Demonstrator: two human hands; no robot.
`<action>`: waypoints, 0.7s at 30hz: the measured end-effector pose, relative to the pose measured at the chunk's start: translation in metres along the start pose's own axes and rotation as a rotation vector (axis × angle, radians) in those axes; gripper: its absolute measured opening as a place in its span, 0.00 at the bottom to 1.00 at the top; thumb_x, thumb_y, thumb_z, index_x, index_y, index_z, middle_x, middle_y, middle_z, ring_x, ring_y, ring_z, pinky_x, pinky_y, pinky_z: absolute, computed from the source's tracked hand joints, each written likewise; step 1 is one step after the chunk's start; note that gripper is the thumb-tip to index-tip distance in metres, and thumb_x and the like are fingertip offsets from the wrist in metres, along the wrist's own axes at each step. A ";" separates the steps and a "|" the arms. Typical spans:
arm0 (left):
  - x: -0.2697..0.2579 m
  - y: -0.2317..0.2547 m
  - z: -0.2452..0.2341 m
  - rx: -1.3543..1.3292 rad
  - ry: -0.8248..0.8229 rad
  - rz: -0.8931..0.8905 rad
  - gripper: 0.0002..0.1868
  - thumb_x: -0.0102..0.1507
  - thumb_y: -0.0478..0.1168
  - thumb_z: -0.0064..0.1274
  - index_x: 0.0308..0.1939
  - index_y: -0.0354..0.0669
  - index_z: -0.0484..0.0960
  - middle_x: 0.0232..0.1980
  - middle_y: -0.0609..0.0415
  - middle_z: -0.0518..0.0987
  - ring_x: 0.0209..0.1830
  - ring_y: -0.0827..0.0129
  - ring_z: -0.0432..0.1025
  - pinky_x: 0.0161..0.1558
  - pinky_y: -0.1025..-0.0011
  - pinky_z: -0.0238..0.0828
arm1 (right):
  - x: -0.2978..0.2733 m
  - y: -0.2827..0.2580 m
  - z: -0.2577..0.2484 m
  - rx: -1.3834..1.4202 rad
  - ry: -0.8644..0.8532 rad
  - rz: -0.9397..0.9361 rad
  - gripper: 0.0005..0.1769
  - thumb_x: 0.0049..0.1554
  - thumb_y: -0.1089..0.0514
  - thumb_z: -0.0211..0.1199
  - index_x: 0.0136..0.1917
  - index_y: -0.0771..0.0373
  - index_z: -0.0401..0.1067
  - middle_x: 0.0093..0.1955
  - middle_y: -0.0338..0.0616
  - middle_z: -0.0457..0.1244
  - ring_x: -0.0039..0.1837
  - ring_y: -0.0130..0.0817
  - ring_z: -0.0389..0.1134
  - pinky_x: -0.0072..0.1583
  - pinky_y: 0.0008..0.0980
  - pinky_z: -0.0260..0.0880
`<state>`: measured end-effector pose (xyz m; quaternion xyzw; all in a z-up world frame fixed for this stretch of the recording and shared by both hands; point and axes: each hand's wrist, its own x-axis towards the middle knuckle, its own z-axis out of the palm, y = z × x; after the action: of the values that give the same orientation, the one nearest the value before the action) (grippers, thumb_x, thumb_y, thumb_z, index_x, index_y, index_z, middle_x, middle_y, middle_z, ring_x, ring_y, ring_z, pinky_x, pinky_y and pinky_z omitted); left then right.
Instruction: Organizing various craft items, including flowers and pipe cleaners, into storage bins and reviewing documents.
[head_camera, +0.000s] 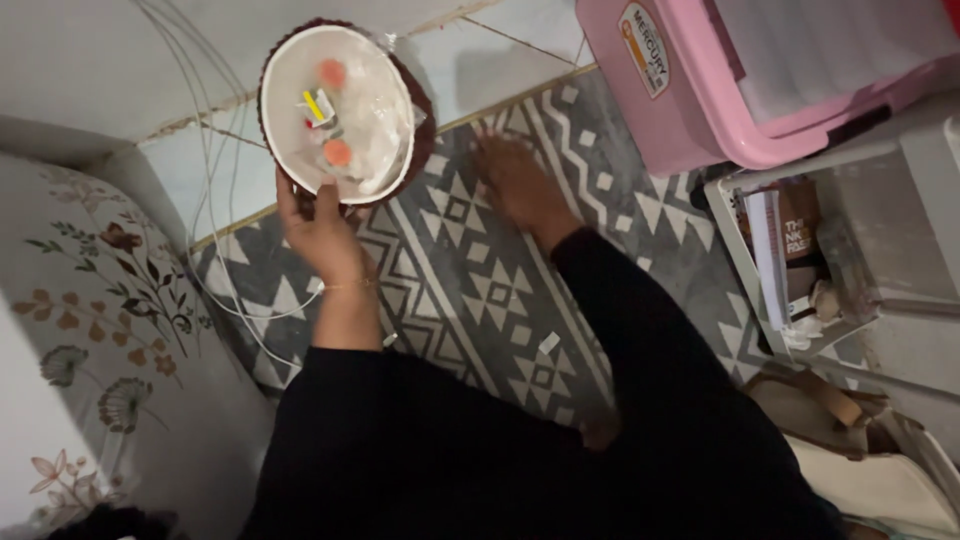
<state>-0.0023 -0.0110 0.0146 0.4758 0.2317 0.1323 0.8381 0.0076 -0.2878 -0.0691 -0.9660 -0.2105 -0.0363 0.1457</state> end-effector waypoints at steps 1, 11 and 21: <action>-0.001 -0.003 0.000 0.044 0.005 -0.014 0.32 0.65 0.27 0.48 0.74 0.45 0.67 0.60 0.54 0.79 0.43 0.70 0.79 0.30 0.75 0.78 | -0.013 -0.008 -0.001 -0.029 -0.036 -0.099 0.37 0.57 0.56 0.58 0.76 0.72 0.60 0.80 0.61 0.51 0.80 0.59 0.48 0.76 0.56 0.40; -0.003 -0.007 -0.014 0.132 -0.124 0.067 0.31 0.65 0.27 0.50 0.73 0.43 0.70 0.59 0.53 0.81 0.42 0.72 0.80 0.28 0.75 0.78 | -0.057 0.004 0.043 0.365 0.338 0.126 0.13 0.55 0.66 0.60 0.54 0.62 0.75 0.59 0.53 0.67 0.65 0.55 0.67 0.68 0.47 0.66; -0.012 -0.012 -0.005 0.276 -0.284 -0.048 0.30 0.63 0.26 0.50 0.71 0.40 0.72 0.56 0.52 0.82 0.37 0.72 0.79 0.26 0.78 0.76 | -0.108 -0.029 0.028 0.394 0.058 0.312 0.08 0.59 0.64 0.55 0.51 0.67 0.72 0.47 0.57 0.63 0.51 0.57 0.65 0.53 0.48 0.66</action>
<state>-0.0158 -0.0187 0.0050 0.5943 0.1385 0.0107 0.7921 -0.1025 -0.2976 -0.1022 -0.9383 -0.0575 0.0009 0.3410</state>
